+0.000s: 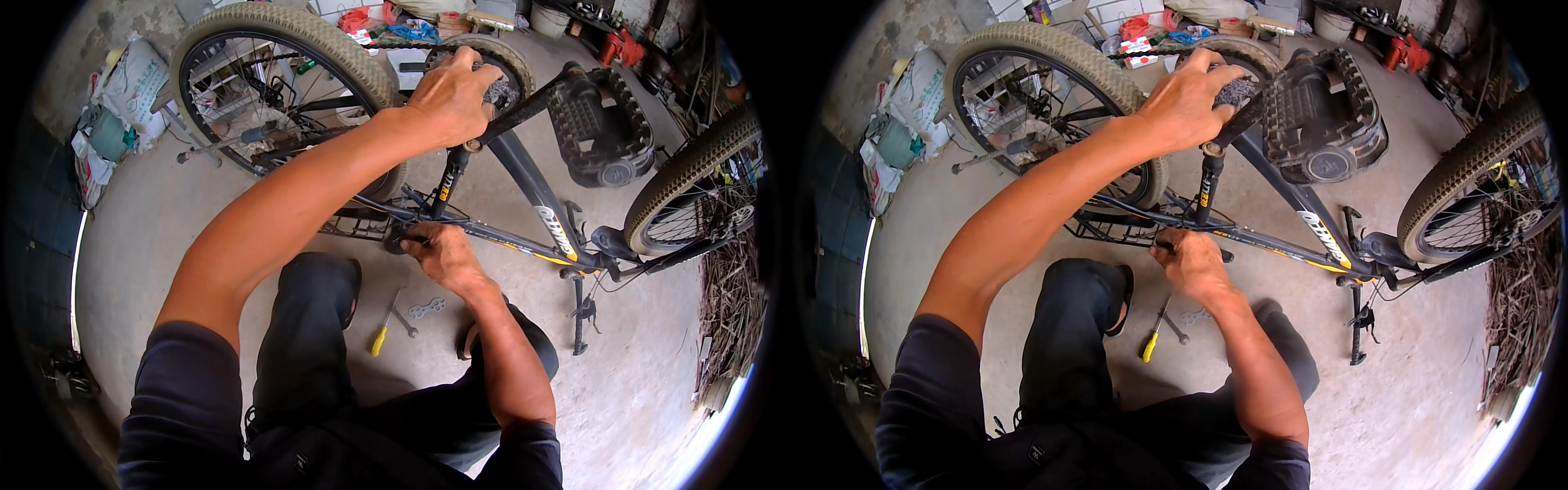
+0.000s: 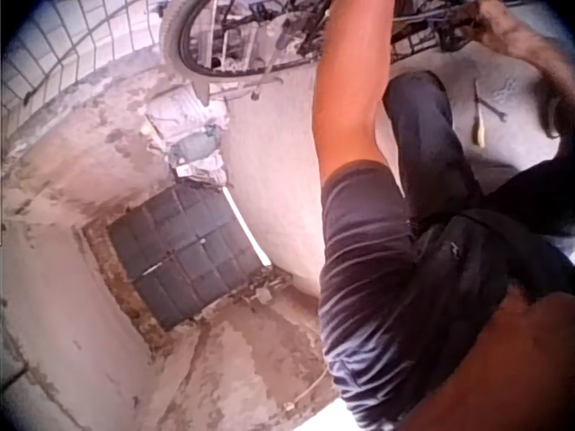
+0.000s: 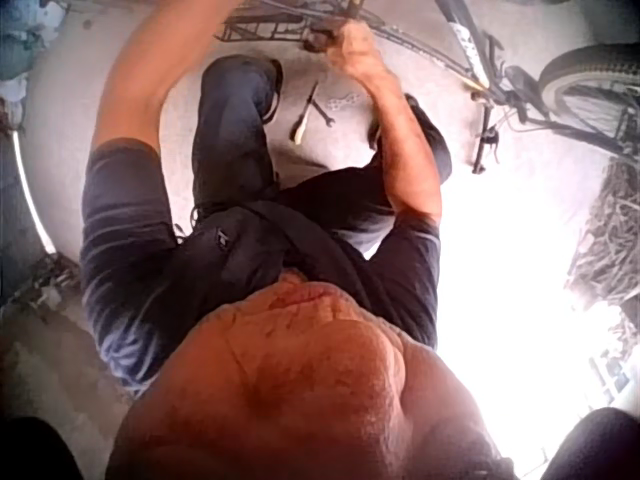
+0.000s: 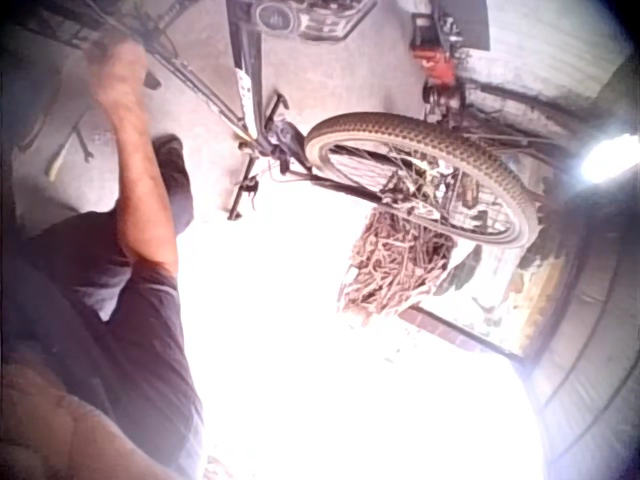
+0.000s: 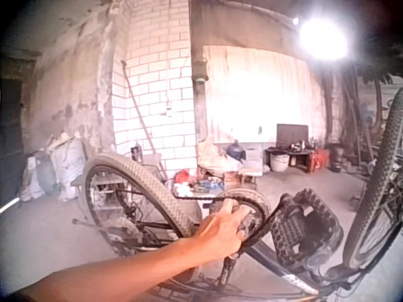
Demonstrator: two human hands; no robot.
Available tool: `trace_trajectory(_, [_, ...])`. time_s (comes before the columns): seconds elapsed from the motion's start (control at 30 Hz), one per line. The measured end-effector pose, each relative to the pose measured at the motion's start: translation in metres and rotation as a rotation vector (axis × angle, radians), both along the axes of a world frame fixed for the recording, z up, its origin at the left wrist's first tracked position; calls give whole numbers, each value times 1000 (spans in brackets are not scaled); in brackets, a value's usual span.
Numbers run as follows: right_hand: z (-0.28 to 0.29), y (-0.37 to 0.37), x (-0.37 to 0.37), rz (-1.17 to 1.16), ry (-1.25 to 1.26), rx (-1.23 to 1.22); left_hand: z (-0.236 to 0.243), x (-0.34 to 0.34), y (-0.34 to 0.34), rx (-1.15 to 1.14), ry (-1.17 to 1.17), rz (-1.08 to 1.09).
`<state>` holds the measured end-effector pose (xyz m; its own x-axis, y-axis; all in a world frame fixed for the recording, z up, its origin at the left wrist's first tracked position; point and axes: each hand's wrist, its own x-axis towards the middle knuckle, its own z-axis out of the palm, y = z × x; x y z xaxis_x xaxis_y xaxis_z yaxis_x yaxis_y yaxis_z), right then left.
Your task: The person sits on the floor and uses a wrench to tighten the crank arm bolt on a bicycle. They then use a pedal wrench to tighten the pedal spindle. Finally, they rotate the pedals by hand to check the assembly.
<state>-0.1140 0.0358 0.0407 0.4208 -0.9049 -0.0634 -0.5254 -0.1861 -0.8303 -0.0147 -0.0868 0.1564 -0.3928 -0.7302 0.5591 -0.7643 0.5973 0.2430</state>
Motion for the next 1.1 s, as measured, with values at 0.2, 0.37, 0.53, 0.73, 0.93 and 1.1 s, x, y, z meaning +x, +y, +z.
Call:
trace_trajectory(0.2, [0,4,-1,-2,92,-75,2,26,-16,-67,-97,-289])
trace_trajectory(0.37, [3,4,-2,-3,129,-71,12,37,-17,-21,-200,-163])
trace_trajectory(0.53, [-6,0,-1,15,180,-88,14,41,-15,-59,-234,-125])
trace_trajectory(0.73, [-13,-1,4,46,213,-157,31,26,-34,-49,-357,-263])
trace_trajectory(0.93, [-15,-4,5,60,270,-190,55,14,-28,256,-416,-136])
trace_trajectory(1.1, [-18,-6,8,64,266,-240,39,41,-35,239,-392,-81])
